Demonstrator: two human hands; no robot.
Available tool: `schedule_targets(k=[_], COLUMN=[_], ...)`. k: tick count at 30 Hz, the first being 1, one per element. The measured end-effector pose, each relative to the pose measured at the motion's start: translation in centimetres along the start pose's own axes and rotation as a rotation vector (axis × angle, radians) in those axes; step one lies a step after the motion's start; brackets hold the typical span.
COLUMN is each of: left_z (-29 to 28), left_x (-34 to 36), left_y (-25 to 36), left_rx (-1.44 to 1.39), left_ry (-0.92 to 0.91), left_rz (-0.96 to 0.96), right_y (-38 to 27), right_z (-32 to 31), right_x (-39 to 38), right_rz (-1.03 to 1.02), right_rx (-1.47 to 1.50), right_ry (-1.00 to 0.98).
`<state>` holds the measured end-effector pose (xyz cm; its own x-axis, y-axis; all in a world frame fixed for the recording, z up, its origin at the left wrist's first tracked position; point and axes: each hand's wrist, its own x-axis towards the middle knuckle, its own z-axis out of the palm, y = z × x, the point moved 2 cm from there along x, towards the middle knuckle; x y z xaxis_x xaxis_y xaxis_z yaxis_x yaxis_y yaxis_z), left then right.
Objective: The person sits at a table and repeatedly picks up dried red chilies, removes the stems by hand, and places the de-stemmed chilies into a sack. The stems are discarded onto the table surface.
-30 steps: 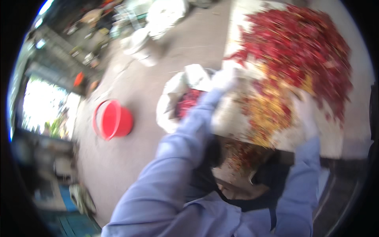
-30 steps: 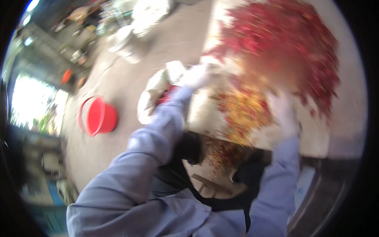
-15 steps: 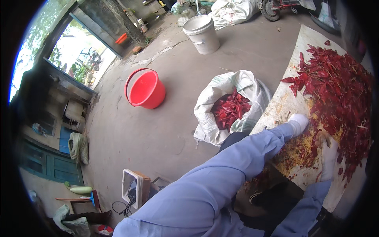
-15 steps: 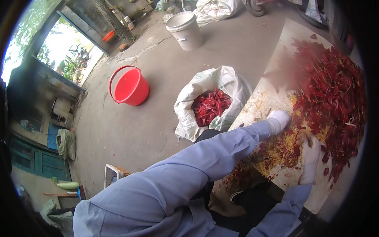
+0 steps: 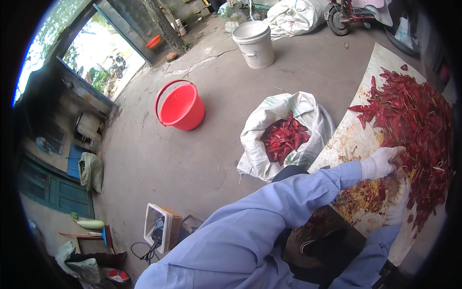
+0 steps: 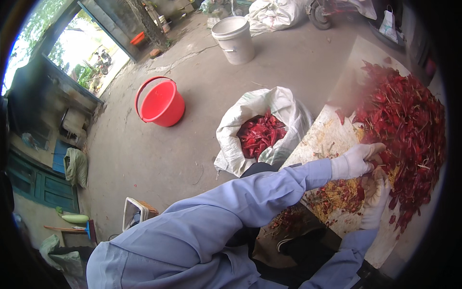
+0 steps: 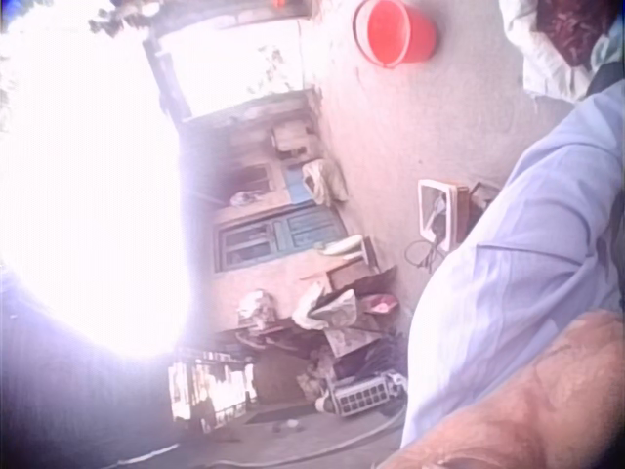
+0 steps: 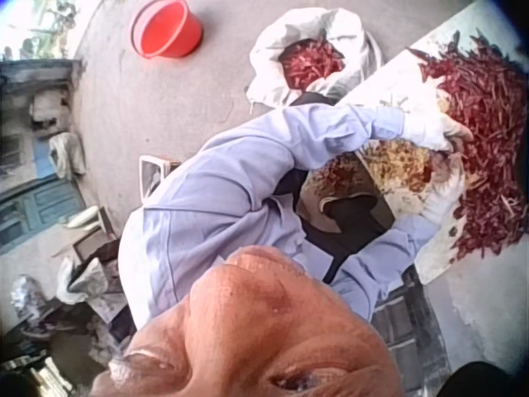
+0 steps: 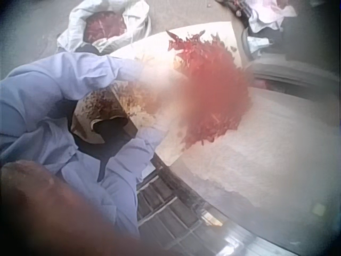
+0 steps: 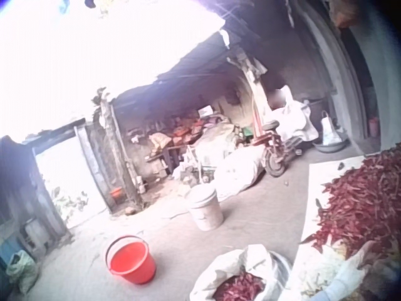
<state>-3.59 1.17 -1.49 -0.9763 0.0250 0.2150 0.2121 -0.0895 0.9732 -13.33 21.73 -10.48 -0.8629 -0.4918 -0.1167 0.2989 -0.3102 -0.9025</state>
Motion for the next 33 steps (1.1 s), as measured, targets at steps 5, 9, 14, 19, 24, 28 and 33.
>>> schedule_targets(k=[5,9,14,19,24,28,33], left_z=[-0.3,-1.1,-2.0,-1.4,-0.2,0.5,0.8], left_x=[0.4,1.3,0.0,-1.7,-1.9,-1.3,-1.0], left_y=[-0.9,-2.3,-0.7,2.0,1.1,-0.6,-0.9], left_rx=[-0.179,-0.053,-0.007,0.456,0.825,0.865,0.799], left_ry=[-0.012,-0.043,0.03,0.064,0.142,0.148,0.188], left_rz=[-0.036,-0.011,-0.245,-0.171,-0.103,-0.088,-0.072], right_y=[0.8,-0.1,-1.3,-1.0,-0.8,-1.3,-2.4], right_z=[2.1,4.0,5.1,5.8,6.2,7.0,9.1], right_x=[-0.2,-0.7,-0.8,-1.0,-1.3,-1.9,-3.2], right_rz=[-0.034,0.002,-0.061,-0.219,-0.148,-0.286,-0.539], right_rx=[0.258,0.315,-0.15,-0.334,-0.397,-0.511,-0.705], right_ry=[0.1,-0.142,-0.066,0.136,0.184,0.191,0.138])
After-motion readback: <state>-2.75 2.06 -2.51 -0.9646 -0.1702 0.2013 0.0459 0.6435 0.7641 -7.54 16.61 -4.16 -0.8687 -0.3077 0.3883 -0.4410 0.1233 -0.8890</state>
